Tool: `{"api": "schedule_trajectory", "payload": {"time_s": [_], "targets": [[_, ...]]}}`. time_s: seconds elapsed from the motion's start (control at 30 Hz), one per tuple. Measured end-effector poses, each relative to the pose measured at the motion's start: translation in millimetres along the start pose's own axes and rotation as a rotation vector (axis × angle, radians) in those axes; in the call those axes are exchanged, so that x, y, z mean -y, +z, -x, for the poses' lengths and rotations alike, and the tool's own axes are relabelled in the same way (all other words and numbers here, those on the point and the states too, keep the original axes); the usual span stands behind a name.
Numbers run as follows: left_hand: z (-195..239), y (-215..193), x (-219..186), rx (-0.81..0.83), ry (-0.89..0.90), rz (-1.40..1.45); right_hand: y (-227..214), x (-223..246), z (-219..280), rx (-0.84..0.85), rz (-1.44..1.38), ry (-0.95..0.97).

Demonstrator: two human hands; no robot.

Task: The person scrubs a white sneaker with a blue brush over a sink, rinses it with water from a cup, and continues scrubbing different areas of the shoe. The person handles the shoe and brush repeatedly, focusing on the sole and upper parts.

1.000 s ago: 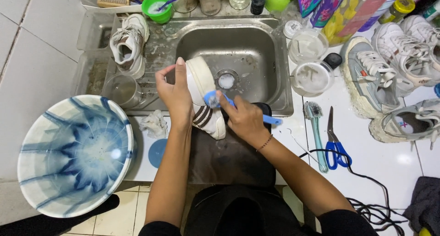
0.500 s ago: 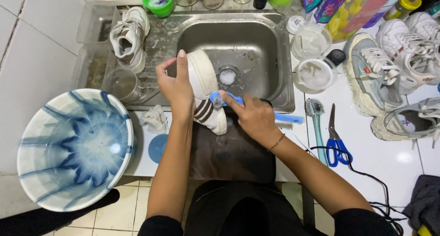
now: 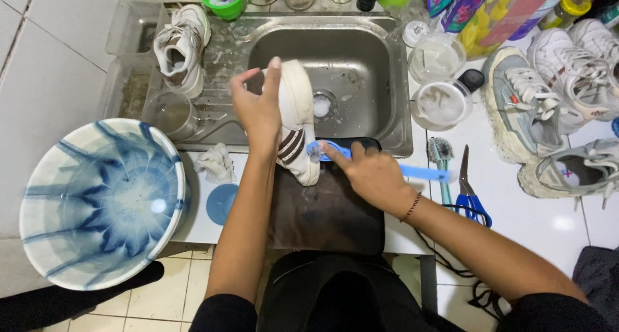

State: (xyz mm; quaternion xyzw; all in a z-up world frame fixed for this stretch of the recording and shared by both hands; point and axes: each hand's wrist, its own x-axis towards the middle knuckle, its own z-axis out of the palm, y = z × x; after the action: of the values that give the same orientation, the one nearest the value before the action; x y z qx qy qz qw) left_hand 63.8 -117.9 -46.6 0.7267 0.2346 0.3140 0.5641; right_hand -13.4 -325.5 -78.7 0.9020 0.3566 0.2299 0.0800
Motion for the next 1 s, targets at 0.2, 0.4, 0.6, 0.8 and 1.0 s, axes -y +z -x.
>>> {"api": "schedule_trajectory", "payload": {"time_s": [0.2,0.4,0.6,0.8,1.0], "targets": [[-2.6,13.6,-4.7,0.071,-0.007,-0.040,-7.4,-31.7,-23.5,-0.046,0.151,-0.096],[-10.3,23.5,-11.1,0.109,-0.083,-0.138,8.4,-54.5,-35.0,-0.118,0.390,-0.169],[-6.1,18.1,-13.4,0.127,-0.071,-0.115,-4.3,-55.7,-38.0,0.021,0.298,-0.270],[-11.1,13.6,-18.6,0.132,-0.118,-0.047,-3.2,-47.9,-30.6,0.439,-0.099,-0.312],[-7.2,15.0,-18.5,0.103,-0.126,-0.107,7.4,-68.5,-22.9,0.477,-0.385,0.053]]}}
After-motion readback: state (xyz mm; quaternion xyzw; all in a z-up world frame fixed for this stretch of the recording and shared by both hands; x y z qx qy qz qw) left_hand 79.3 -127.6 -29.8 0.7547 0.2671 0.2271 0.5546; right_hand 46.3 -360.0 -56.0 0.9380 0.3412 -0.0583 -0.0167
